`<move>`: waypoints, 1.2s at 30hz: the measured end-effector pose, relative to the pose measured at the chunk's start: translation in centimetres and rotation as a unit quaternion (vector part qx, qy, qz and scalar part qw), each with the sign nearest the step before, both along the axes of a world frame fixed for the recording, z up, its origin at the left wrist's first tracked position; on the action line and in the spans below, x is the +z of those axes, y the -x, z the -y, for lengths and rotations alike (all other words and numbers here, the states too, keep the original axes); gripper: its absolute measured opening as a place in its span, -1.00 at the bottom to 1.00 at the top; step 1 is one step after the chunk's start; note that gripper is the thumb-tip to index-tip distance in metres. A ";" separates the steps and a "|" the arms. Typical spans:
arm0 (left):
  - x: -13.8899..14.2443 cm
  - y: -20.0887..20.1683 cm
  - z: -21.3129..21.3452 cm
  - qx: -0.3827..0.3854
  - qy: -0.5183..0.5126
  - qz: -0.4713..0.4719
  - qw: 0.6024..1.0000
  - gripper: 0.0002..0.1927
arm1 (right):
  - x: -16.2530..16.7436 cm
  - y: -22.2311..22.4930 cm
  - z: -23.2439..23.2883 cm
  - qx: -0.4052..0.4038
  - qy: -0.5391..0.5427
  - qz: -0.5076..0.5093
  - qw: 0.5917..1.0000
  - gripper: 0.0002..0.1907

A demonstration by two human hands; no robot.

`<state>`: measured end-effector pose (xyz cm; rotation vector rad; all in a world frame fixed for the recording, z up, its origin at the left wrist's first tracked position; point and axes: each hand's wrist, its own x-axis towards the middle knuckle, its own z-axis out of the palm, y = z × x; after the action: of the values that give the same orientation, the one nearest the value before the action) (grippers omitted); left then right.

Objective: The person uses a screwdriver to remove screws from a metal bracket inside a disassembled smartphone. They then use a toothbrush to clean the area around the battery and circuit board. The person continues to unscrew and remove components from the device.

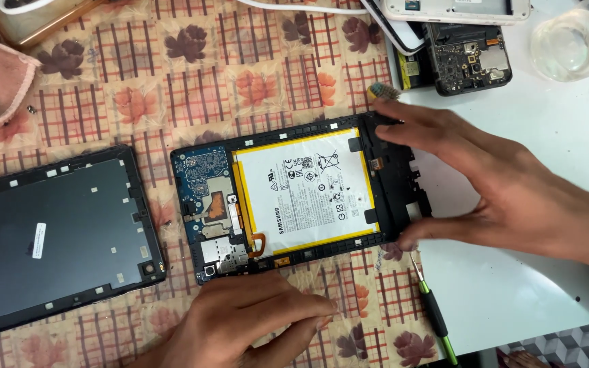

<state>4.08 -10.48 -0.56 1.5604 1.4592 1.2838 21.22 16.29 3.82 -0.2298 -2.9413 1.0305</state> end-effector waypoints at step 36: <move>0.5 0.2 0.0 0.004 -0.013 -0.009 1.000 -0.81 | -0.8 0.4 -0.5 0.014 -0.081 -0.016 0.997 0.24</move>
<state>3.84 -10.52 -0.07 1.5885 1.4655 1.3023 20.82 16.83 2.99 -0.1664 -2.9865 0.7855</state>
